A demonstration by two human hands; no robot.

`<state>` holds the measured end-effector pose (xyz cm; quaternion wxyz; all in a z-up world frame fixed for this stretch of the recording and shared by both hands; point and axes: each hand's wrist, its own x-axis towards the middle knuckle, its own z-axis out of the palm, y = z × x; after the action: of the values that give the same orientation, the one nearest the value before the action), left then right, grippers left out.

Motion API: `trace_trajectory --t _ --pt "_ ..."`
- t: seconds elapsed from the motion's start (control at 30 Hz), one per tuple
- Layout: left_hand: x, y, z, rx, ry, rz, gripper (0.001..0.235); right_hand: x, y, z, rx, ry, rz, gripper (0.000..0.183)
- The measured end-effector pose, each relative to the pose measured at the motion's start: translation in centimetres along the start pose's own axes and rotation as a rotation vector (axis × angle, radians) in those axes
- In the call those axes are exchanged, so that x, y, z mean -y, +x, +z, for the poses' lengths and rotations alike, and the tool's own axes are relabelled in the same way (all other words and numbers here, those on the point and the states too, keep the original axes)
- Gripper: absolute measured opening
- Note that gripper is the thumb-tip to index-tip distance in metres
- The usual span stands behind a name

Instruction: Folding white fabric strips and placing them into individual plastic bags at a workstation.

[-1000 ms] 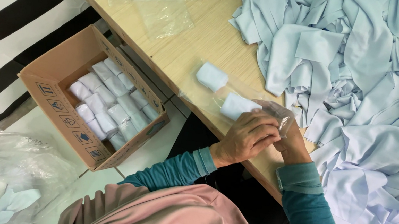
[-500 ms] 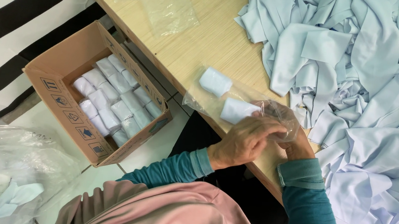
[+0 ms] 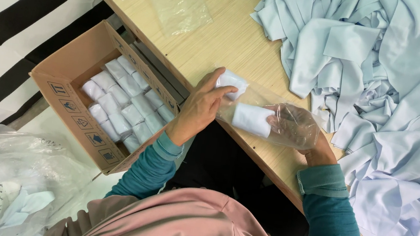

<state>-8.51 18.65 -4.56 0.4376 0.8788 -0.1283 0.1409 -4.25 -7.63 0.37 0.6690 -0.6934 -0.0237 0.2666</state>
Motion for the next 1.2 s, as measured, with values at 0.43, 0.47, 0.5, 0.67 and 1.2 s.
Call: trace_trajectory --t 0.43,0.47,0.5,0.67,1.2 --pt "-0.3 -0.1 -0.7 0.098 -0.092 -0.065 0.036 -0.9 0.8 1.6 -0.047 -0.01 -0.045 0.039" --pt "-0.2 -0.2 -0.8 0.126 -0.115 -0.073 0.041 -1.0 0.8 1.5 -0.056 0.001 -0.05 0.038" --pt "-0.2 -0.2 -1.0 0.154 -0.139 -0.08 0.05 -1.1 0.8 1.5 -0.066 0.012 -0.055 0.037" --pt "-1.5 -0.4 -0.5 0.137 -0.072 -0.093 0.053 -1.2 0.1 1.8 -0.085 0.101 -0.097 0.027" --pt "-3.7 -0.7 0.8 0.099 0.41 0.092 0.059 -5.8 2.4 0.2 0.162 -0.03 -0.12 0.027"
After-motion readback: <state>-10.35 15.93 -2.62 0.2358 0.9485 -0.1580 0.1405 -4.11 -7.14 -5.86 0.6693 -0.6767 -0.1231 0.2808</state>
